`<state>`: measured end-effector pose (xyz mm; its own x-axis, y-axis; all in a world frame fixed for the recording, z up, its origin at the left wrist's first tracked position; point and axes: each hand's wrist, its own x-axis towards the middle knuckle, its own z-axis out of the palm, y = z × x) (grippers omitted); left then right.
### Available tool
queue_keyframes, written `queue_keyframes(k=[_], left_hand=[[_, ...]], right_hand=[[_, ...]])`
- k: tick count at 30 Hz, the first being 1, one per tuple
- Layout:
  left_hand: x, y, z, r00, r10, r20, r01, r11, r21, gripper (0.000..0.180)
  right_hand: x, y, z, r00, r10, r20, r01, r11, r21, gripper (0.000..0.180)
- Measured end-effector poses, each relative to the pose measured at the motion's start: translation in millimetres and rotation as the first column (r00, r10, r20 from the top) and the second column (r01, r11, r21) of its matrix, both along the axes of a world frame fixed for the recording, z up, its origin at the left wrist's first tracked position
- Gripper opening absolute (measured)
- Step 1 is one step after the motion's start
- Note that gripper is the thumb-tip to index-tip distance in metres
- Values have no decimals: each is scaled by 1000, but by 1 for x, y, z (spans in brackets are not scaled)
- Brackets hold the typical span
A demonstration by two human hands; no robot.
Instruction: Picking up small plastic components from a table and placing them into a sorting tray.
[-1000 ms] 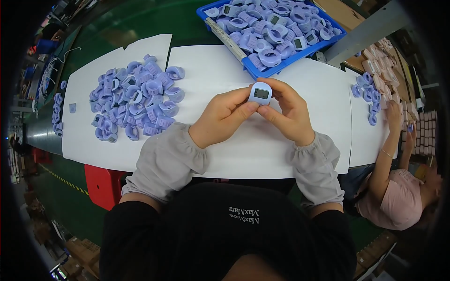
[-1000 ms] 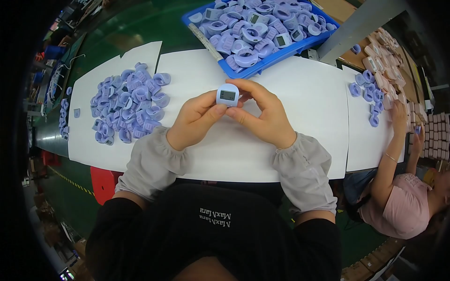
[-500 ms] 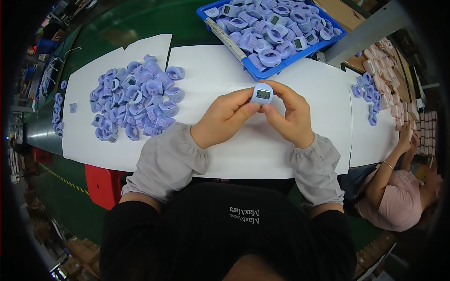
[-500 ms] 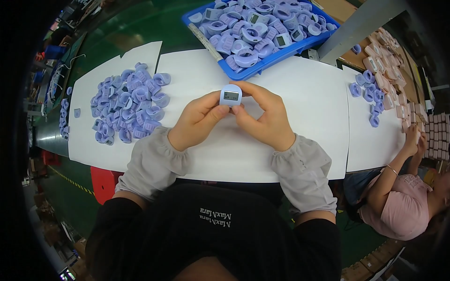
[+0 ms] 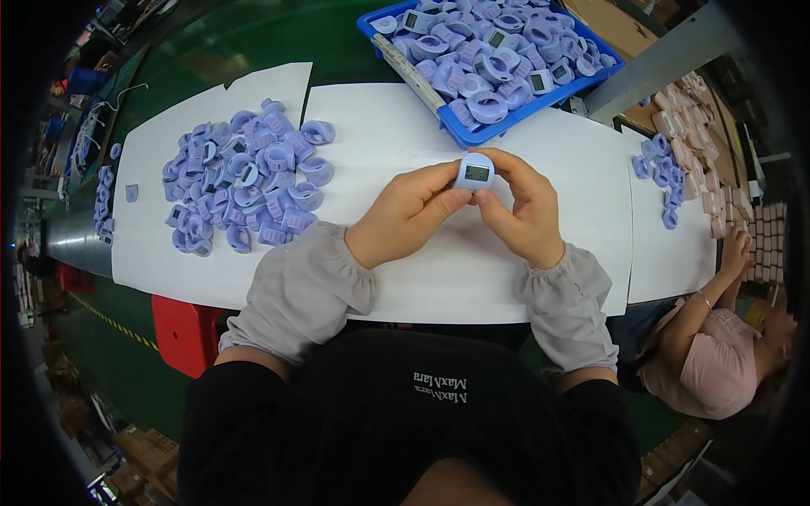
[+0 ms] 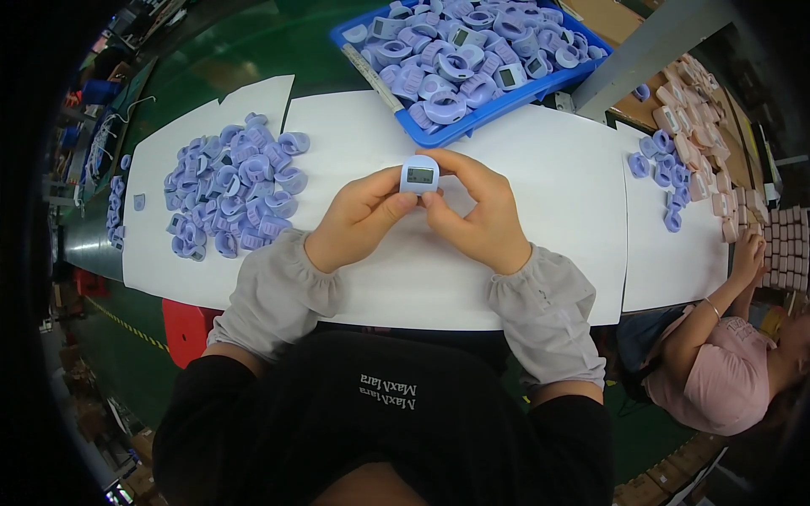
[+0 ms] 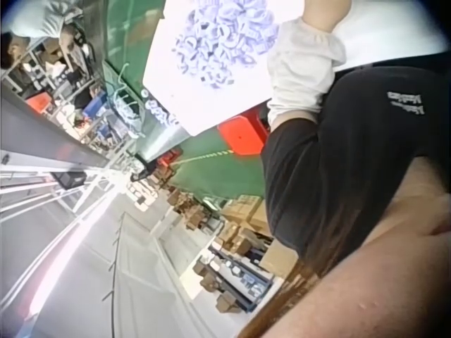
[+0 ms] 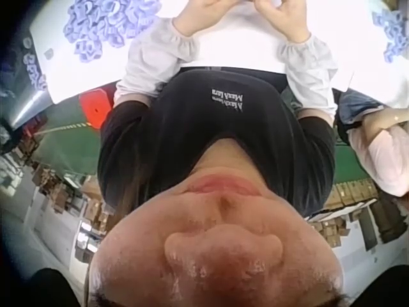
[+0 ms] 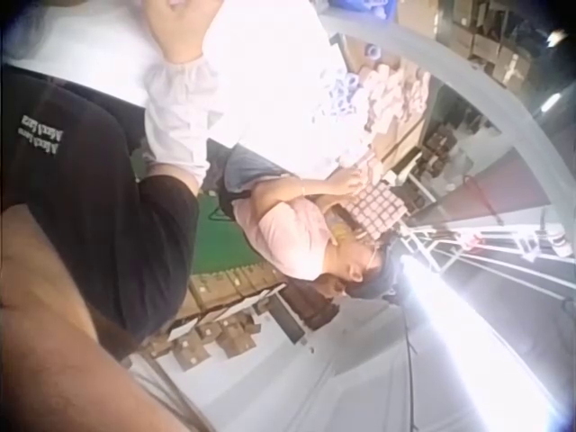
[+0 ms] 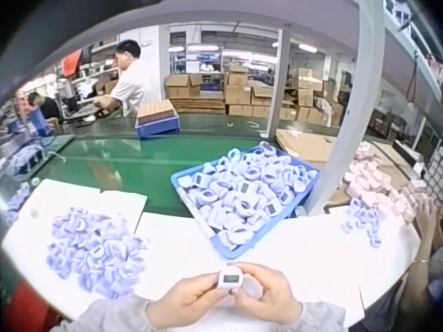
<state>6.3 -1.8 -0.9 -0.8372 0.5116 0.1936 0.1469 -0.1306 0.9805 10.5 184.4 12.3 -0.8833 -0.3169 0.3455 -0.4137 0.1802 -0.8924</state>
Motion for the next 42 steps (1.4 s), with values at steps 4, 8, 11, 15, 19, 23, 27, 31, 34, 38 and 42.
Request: queue_keyframes(k=[4,8,11,15,19,23,27,31,34,38,42], left_hand=[[-3,-4,1,996,-82,45,83,996,-22,35],[-2,-4,2,990,-108,92,107,994,18,37],[-1,-3,0,992,-98,85,96,995,24,37],[-1,-4,1,990,-111,84,112,994,-5,38],[1,0,-1,994,-68,90,63,996,57,35],[-13,-15,18,930,277,-240,-327,924,-198,21],[-48,-85,20,528,581,-619,-849,385,-363,22],[-49,-98,27,642,495,-586,-739,198,-644,31],[-48,-98,23,707,436,-557,-682,216,-698,30],[-52,-103,8,653,220,-725,-757,226,-613,25],[-53,-89,14,639,462,-615,-768,332,-548,23]], right_hand=[[-1,-5,-2,999,-19,-34,20,1000,6,45],[-1,-6,-6,994,-76,-79,80,995,52,46],[-1,-6,-6,991,-85,-105,91,994,57,46],[0,-5,-6,990,-97,-106,104,992,66,45],[1,-6,-4,991,-91,-95,98,992,74,45],[-2,1,-4,982,-153,112,171,970,-172,43],[-38,49,-7,883,-239,404,450,673,-586,34],[-60,124,-9,809,-260,527,578,197,-792,32],[-64,144,-2,870,-300,391,434,91,-896,34],[-53,123,0,938,-246,243,311,295,-903,35],[-32,78,3,994,-28,110,96,720,-687,34]])
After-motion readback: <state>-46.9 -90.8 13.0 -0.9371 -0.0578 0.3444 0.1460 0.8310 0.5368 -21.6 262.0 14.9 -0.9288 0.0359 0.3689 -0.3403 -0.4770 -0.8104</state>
